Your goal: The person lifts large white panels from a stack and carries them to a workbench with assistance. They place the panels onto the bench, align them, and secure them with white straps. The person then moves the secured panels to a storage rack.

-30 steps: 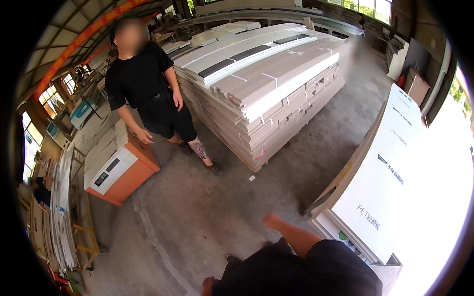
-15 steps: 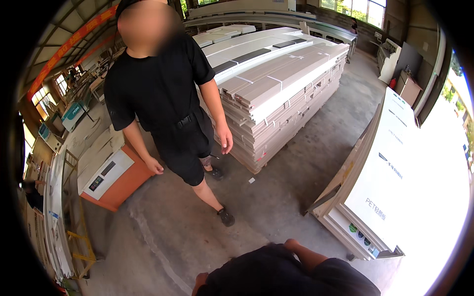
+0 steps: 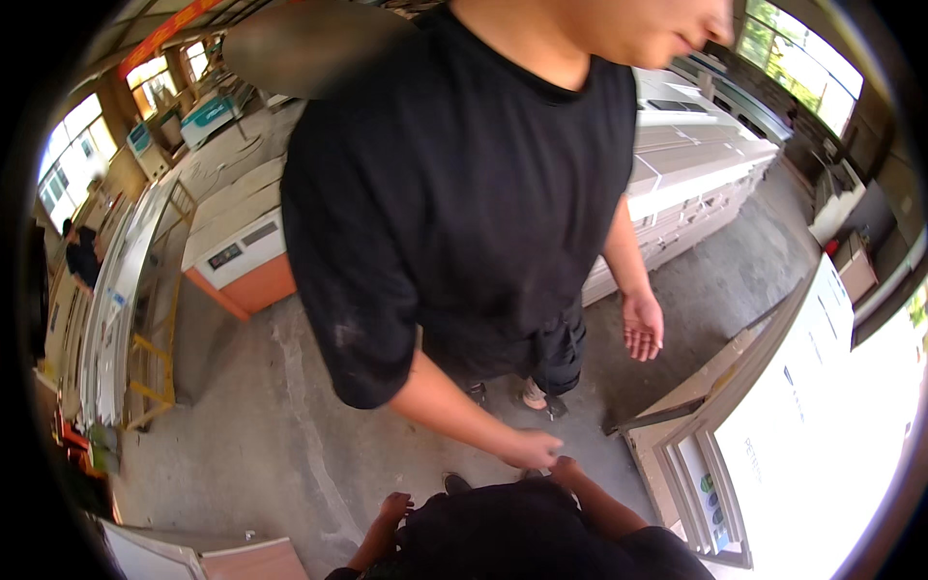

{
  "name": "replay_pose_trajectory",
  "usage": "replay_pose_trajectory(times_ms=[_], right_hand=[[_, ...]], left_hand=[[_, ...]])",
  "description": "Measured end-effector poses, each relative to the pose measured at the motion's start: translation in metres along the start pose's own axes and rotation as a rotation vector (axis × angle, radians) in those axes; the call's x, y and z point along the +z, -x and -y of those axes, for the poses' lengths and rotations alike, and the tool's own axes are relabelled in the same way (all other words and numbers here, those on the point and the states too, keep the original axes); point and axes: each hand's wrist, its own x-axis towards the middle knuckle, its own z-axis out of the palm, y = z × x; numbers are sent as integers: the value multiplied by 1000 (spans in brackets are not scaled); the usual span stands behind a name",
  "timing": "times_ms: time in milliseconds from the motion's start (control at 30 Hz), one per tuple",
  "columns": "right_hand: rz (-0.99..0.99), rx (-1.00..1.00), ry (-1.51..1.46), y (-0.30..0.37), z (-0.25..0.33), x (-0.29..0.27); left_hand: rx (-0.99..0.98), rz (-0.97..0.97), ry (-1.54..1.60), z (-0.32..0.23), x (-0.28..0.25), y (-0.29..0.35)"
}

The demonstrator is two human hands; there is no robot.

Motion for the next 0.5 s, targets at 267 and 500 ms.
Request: replay_pose_trajectory(times_ms=[267, 500], right_hand=[[3, -234, 331, 56, -17, 29], [-101, 296, 29, 180, 13, 74]], left_hand=[[14, 22, -21, 35, -19, 6], [-57, 217, -237, 47, -30, -19]])
